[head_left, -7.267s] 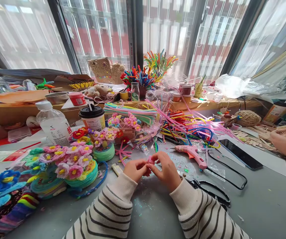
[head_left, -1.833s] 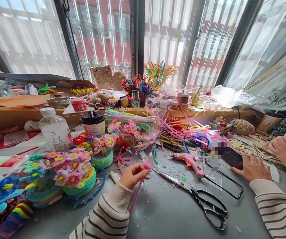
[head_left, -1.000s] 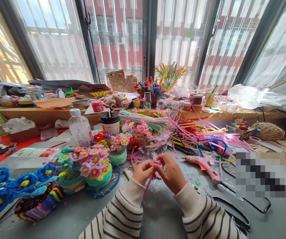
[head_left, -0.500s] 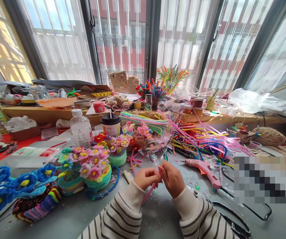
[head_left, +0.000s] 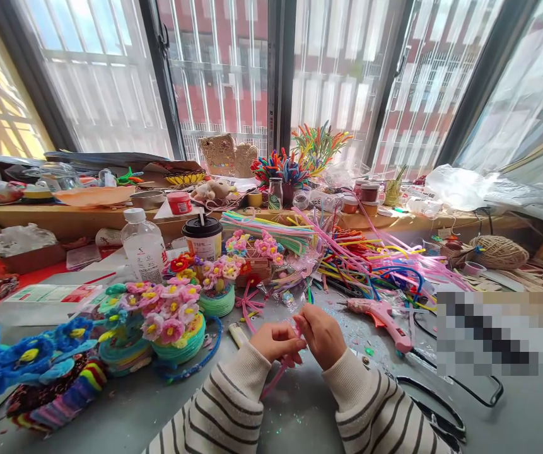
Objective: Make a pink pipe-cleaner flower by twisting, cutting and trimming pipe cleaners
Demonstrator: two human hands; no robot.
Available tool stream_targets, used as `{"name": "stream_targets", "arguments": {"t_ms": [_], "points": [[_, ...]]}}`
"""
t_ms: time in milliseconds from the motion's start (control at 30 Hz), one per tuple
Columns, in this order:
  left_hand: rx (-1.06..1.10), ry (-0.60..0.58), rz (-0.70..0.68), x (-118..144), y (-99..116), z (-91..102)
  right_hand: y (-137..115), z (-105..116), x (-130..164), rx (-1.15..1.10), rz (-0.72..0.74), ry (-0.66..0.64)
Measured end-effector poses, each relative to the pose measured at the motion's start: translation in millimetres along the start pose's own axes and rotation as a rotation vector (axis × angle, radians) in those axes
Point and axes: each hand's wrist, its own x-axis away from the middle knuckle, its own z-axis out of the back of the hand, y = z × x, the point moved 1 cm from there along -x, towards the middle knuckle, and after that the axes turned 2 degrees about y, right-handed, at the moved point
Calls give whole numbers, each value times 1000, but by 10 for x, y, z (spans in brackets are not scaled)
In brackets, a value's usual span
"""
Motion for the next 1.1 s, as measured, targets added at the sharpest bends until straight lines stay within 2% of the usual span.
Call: {"name": "stream_targets", "arguments": {"t_ms": [233,300,433,533,633,700,933,1100], "points": [[25,-83,85,55,-13,-16,142,21,-6,44,-25,71],[57,-22,86,50,1,-8,159,43,-6,-26,-65,90],[219,226,78,25,63,33,160,76,13,-199,-203,178],[360,339,15,25,107,64,84,43,41,-294,-207,80],[428,380,-74,31,126,87,-59,-22,76,-357,-127,-84],[435,397,-119,32,127,95,-142,-60,100,-397,-126,-140],[379,493,-185,45,145,105,-174,-115,154,-745,-324,-262],[458,546,-220,75,188,142,-164,-120,182,-806,-371,-323]]}}
